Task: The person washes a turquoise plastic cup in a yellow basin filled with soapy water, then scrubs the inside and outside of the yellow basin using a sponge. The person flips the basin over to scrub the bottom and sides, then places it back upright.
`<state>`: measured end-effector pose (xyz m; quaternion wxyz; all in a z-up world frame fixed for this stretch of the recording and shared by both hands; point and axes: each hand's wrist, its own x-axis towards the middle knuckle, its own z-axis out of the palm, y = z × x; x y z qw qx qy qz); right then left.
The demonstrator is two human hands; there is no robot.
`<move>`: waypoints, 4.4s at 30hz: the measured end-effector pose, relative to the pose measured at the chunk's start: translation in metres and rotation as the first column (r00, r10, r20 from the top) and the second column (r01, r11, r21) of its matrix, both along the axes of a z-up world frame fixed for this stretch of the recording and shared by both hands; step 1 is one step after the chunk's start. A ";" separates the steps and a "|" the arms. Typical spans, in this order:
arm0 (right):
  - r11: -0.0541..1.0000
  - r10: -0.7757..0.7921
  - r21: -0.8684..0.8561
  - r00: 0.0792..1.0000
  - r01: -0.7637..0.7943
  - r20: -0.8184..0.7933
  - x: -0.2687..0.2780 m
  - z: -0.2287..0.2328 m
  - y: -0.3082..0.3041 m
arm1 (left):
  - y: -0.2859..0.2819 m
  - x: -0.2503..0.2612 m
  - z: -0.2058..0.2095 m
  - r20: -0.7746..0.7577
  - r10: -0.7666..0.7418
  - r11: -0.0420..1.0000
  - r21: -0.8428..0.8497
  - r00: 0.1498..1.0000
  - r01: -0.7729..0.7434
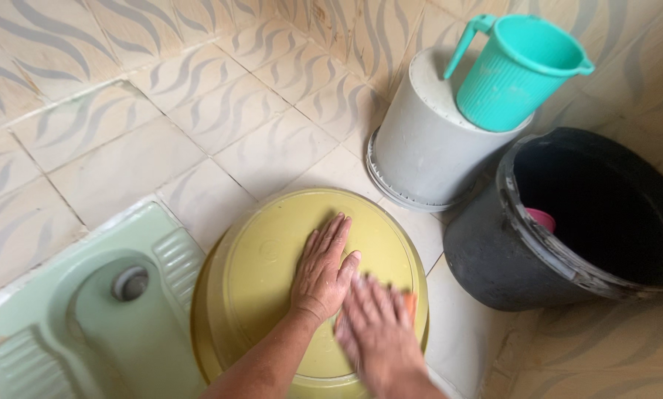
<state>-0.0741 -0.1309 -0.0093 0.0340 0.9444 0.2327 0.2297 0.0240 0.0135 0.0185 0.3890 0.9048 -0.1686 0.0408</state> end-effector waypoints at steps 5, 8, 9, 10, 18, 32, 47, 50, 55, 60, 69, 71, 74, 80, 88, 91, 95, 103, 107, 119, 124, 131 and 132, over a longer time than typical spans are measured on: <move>0.999 0.008 0.036 1.000 -0.007 -0.025 -0.032 -0.012 0.002 | 0.042 0.003 0.020 -0.153 -0.057 0.894 0.433 0.987 0.119; 0.981 -0.193 -0.010 0.960 0.195 -0.204 -0.011 0.003 0.005 | 0.092 -0.032 0.033 -0.240 0.041 0.731 0.669 0.970 0.135; 0.953 -0.301 -0.037 0.926 0.301 -0.228 0.014 0.011 0.010 | 0.100 -0.029 0.039 -0.245 0.090 0.710 0.696 0.965 0.110; 0.888 -0.445 -0.065 0.815 0.455 -0.370 0.038 0.022 0.016 | 0.101 -0.025 0.041 -0.232 0.084 0.707 0.699 0.969 0.106; 0.811 -0.474 -0.048 0.607 0.584 -0.638 0.173 0.071 0.063 | 0.114 -0.044 0.010 0.299 0.025 0.920 0.366 0.954 -0.138; 0.940 -0.290 -0.049 0.711 0.339 -0.641 0.180 0.079 0.039 | 0.114 -0.037 -0.002 0.370 0.077 0.875 0.420 0.926 -0.241; 0.715 -0.510 -0.151 0.361 0.683 -0.781 0.224 0.077 0.046 | 0.112 -0.045 0.004 0.340 0.069 0.892 0.400 0.938 -0.210; 0.874 -0.448 -0.229 0.528 0.428 -0.721 0.214 0.094 0.118 | 0.113 -0.044 0.003 0.346 0.070 0.882 0.416 0.935 -0.221; 0.992 -0.041 -0.117 0.741 -0.051 -0.670 0.188 0.086 0.149 | 0.118 -0.039 0.002 0.307 0.077 0.897 0.395 0.948 -0.201; 0.750 -0.421 -0.055 0.411 0.659 -0.809 0.221 0.089 0.048 | 0.113 -0.029 0.003 0.296 0.085 0.866 0.451 0.951 -0.217; 0.346 -0.633 0.144 0.344 0.927 -0.693 0.049 0.004 -0.094 | 0.065 0.084 0.027 -0.042 -0.115 0.732 0.672 0.992 0.113; 0.366 -0.613 0.567 0.650 0.738 -0.449 -0.004 -0.049 -0.070 | 0.049 0.104 0.037 -0.076 -0.097 0.692 0.711 0.992 0.122; 0.531 -0.635 0.721 0.772 0.445 -0.009 -0.037 -0.102 -0.040 | 0.017 0.121 0.046 -0.187 -0.089 0.668 0.717 0.978 0.198; 0.710 -0.534 0.309 0.770 0.633 -0.349 0.022 -0.004 -0.028 | -0.016 0.124 0.038 -0.234 -0.119 0.706 0.663 0.965 0.248; 0.696 -0.212 0.170 0.426 0.697 -0.880 0.153 0.091 -0.038 | 0.032 0.003 -0.041 0.435 -0.199 0.850 0.523 0.878 -0.066; 0.669 -0.177 0.222 0.442 0.709 -0.879 0.157 0.079 -0.043 | 0.046 -0.065 -0.099 0.798 -0.103 0.845 0.385 0.593 -0.371; 0.636 -0.218 0.237 0.465 0.735 -0.858 0.151 0.065 -0.052 | 0.068 -0.052 -0.119 0.782 -0.300 0.829 0.497 0.547 -0.255; 0.407 -0.551 0.266 0.467 0.874 -0.692 0.056 -0.057 -0.091 | 0.129 0.007 -0.059 0.512 -0.653 0.719 0.650 0.558 0.245; 0.293 -0.547 0.558 0.614 0.777 -0.568 0.038 -0.181 -0.061 | 0.150 0.043 -0.002 0.542 -0.622 0.677 0.735 0.564 0.041; 0.978 -0.150 0.045 0.831 0.206 -0.536 0.128 0.022 0.017 | 0.084 0.035 -0.011 -0.374 0.352 0.474 0.862 0.858 0.182; 0.985 -0.162 -0.068 0.721 0.158 -0.673 0.216 0.081 0.015 | 0.118 0.041 -0.127 0.757 0.095 0.767 0.358 0.646 -0.533; 0.548 0.097 0.427 0.452 0.719 -0.887 0.230 0.066 -0.056 | 0.165 0.065 -0.157 0.784 -0.385 0.567 0.617 0.486 -0.546; 0.469 0.083 0.431 0.447 0.771 -0.891 0.214 0.057 -0.067 | 0.150 0.054 -0.142 0.820 -0.259 0.671 0.532 0.510 -0.516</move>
